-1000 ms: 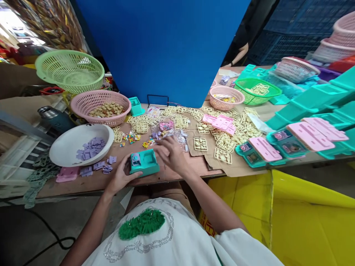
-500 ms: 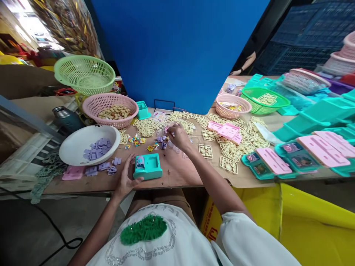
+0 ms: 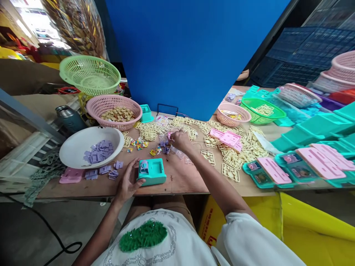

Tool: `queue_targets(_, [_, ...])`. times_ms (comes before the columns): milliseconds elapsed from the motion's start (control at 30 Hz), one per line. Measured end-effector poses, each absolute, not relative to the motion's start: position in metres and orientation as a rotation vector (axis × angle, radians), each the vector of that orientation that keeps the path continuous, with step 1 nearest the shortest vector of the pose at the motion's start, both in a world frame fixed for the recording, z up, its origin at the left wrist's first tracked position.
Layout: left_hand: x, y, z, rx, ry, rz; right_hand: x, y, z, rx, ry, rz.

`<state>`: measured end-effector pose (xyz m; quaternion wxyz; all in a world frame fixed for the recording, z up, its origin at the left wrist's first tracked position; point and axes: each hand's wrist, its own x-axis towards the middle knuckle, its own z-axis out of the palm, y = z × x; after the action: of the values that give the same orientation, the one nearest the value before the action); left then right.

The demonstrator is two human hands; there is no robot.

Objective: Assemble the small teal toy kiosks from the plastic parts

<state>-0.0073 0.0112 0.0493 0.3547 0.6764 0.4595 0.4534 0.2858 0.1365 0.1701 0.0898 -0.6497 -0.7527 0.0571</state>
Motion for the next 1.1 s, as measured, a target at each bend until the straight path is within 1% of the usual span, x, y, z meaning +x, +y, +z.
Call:
queue_targets(167, [-0.007,0.011,0.052,1.739,1.148,1.178,0.267,0.132,0.141,-2.036,-2.191,0.183])
queue_targets(267, [-0.007,0.012,0.051,1.76,1.176,1.197,0.271,0.137,0.14,-2.022,-2.095,0.261])
queue_targets(367, [-0.007,0.013,0.051,1.799,1.187,1.235,0.286,0.136,0.148,-1.918,-1.969,0.397])
queue_targets(433, [-0.006,0.011,0.055,1.868,1.169,1.291,0.296,0.128,0.155,-1.826,-1.886,0.487])
queue_targets(500, [-0.004,0.006,0.066,1.977,1.16,1.438,0.302,0.115,0.161,-1.664,-1.767,0.647])
queue_targets(600, [0.006,-0.006,0.098,2.054,1.173,1.753,0.296,0.084,0.169,-1.259,-1.425,1.02])
queue_targets(667, [0.017,-0.011,0.125,1.927,1.132,1.821,0.282,0.059,0.172,-1.051,-1.244,1.147])
queue_targets(733, [0.03,-0.011,0.149,1.685,1.014,1.663,0.261,0.034,0.173,-0.974,-1.238,1.106])
queue_targets(833, [0.045,-0.005,0.169,1.313,0.921,1.397,0.231,0.004,0.171,-0.887,-1.381,0.836])
queue_targets(900, [0.051,-0.002,0.172,1.209,0.935,1.36,0.221,-0.008,0.17,-0.854,-1.512,0.597])
queue_targets(967, [0.053,0.002,0.171,1.194,0.956,1.364,0.222,-0.01,0.17,-0.846,-1.63,0.452])
queue_targets(1100, [0.052,0.009,0.17,1.198,0.955,1.33,0.245,0.002,0.167,-0.964,-1.698,0.464])
